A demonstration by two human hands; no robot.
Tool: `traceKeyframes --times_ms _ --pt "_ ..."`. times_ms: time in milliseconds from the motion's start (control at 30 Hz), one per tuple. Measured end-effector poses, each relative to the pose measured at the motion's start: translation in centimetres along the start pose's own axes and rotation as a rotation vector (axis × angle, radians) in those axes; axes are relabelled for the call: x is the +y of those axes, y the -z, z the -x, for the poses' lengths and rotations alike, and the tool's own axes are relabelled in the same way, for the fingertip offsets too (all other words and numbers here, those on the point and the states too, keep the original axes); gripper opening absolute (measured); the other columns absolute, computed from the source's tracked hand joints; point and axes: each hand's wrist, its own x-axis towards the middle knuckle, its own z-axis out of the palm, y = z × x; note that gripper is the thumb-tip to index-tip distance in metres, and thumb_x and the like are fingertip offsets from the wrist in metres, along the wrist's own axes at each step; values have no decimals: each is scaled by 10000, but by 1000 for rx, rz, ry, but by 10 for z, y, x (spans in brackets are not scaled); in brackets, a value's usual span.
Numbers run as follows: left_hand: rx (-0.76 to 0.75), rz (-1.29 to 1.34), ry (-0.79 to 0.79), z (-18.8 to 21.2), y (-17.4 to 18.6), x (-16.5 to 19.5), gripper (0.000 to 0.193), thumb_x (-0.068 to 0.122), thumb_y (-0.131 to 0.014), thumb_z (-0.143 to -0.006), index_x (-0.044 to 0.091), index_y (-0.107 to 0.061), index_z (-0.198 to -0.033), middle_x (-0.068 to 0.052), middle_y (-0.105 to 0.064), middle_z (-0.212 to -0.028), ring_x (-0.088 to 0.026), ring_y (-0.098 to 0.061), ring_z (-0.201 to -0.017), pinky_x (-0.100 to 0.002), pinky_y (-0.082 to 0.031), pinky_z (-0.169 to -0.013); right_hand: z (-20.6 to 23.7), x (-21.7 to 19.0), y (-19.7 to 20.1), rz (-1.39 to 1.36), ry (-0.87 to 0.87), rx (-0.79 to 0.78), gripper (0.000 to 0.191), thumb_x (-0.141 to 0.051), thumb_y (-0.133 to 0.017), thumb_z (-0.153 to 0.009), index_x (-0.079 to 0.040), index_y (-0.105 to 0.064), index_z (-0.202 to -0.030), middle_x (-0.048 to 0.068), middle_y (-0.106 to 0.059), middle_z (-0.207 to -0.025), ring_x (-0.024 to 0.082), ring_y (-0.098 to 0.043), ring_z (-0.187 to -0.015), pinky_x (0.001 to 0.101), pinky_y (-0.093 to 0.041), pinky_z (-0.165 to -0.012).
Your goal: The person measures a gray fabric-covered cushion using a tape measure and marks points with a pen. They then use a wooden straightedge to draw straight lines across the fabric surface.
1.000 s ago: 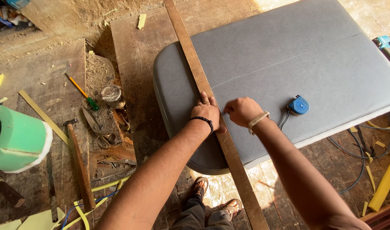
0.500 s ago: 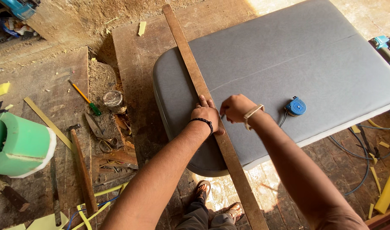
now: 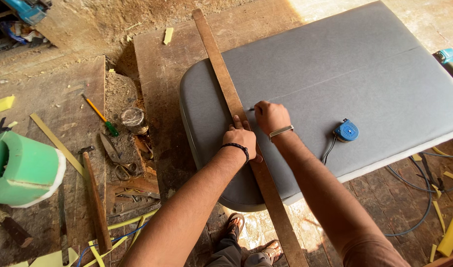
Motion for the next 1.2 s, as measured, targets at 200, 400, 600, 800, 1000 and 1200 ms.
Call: traceKeyframes --times_ms 200,400,600,800,1000,1200 --pt "-32 52 3 10 8 -3 1357 679 -825 -743 -1 -54 -1629 -302 -8 -1674 -386 -289 -1518 -369 -454 -1125 -21 44 27 34 -89 162 195 -196 -632 -962 -80 -788 -937 181 -752 -866 382 -724 -770 474 -588 -740" --pt "46 19 -9 -20 -14 0 1172 606 -801 -816 7 -191 -1617 -288 -146 -1666 -403 -325 -1504 -385 -430 -1146 -5 -4 -13 -127 -38 -34 204 -204 -638 -916 -97 -803 -972 168 -759 -911 369 -732 -823 440 -594 -784" --pt "13 -80 -48 -20 -9 5 1029 626 -780 -828 18 -397 -1564 -254 -249 -1663 -407 -276 -1535 -403 -339 -1221 1 -24 14 -143 -89 -197 213 -214 -630 -942 -98 -783 -1035 138 -771 -968 326 -743 -865 414 -595 -812" --pt "9 -148 -81 1 2 3 1100 690 -790 -775 47 -362 -1557 -205 -162 -1685 -418 -170 -1568 -415 -351 -1199 34 -30 80 26 -12 -565 217 -156 -646 -909 -141 -808 -1053 91 -789 -955 274 -750 -833 384 -595 -803" --pt "28 -61 1 3 2 4 1329 733 -820 -714 -1 -177 -1616 -351 -112 -1655 -382 -414 -1459 -345 -535 -1037 152 -3 105 -703 -431 -230 334 -215 -546 -1006 -100 -650 -1302 72 -788 -916 148 -728 -750 305 -595 -664" --pt "99 100 19 9 -9 -2 1382 676 -867 -667 33 -115 -1632 -253 -74 -1696 -337 -433 -1450 -378 -540 -1041 323 10 89 -718 -843 14 385 -319 -442 -1062 -31 -691 -1010 60 -778 -941 150 -740 -810 314 -640 -684"
